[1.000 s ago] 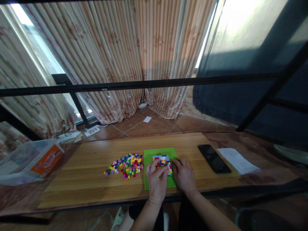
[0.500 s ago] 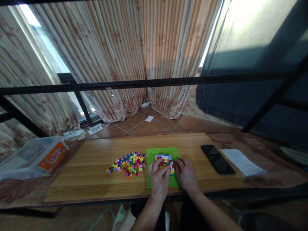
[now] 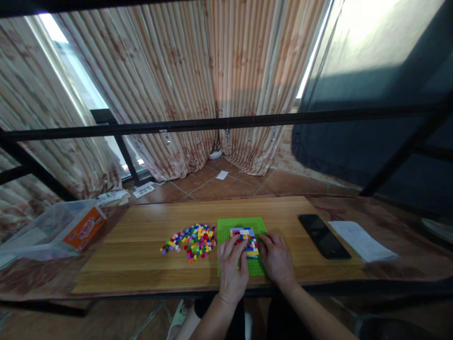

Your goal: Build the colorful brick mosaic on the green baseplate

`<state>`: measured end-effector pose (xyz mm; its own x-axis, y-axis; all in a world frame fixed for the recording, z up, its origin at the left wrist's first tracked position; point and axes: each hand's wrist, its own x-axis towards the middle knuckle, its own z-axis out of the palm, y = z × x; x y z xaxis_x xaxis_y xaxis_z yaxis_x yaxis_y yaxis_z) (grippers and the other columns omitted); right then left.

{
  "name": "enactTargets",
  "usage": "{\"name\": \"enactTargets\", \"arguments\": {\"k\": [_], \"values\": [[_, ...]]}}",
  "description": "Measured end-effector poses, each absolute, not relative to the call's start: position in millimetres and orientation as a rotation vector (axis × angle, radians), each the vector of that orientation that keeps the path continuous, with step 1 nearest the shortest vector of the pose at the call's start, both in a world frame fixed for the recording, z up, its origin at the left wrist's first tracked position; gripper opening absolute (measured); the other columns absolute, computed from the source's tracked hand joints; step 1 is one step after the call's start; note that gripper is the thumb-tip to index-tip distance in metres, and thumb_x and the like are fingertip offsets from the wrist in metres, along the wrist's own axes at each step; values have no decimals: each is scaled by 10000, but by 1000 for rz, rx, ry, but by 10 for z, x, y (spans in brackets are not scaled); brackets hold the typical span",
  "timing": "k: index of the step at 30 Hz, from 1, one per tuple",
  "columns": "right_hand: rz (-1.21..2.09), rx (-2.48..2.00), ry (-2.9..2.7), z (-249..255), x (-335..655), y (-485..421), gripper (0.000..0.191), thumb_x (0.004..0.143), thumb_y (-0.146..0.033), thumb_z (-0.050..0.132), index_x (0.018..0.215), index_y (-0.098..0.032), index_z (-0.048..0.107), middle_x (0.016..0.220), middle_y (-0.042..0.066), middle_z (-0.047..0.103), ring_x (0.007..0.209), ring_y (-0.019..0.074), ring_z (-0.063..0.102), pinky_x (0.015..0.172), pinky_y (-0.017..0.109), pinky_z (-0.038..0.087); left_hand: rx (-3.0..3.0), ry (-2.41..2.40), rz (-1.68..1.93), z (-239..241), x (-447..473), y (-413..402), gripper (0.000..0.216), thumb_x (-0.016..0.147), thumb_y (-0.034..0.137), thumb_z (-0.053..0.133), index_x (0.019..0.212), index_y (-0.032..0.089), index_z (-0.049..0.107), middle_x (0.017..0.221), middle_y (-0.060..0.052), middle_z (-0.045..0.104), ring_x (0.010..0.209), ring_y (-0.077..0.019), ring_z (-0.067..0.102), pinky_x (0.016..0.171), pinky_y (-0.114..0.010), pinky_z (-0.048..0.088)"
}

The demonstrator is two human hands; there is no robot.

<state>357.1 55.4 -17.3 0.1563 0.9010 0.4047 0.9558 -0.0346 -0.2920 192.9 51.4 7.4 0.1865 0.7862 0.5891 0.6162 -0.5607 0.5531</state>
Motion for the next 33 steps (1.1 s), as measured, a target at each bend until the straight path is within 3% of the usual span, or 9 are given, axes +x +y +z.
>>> {"name": "enactTargets", "arguments": {"k": [7, 16, 33], "values": [[-164, -1949, -1763, -184, 3575, 557, 282, 892, -196, 454, 1075, -186, 668, 1040, 97, 612, 953, 222, 530, 853, 324, 412, 2581, 1437, 1087, 115, 1958, 405, 421, 889, 154, 482, 1268, 311, 577, 1383, -69, 520, 1217, -273, 465, 983, -531, 403], [-164, -1940, -1762, -231, 3589, 566, 279, 896, -201, 450, 1073, -176, 665, 1054, 104, 609, 971, 230, 521, 859, 331, 413, 2684, 1548, 909, 8, 1989, 308, 524, 877, 214, 492, 1394, 283, 442, 1481, -94, 416, 1296, -321, 409, 1032, -645, 305], [-204, -1949, -1798, -287, 3610, 573, 282, 907, -228, 449, 1084, -169, 660, 1056, 101, 601, 963, 234, 510, 864, 328, 404, 2709, 1558, 856, -143, 2094, 329, 573, 854, 91, 387, 1418, 188, 401, 1430, -94, 490, 1336, -269, 407, 1098, -610, 285]]}}
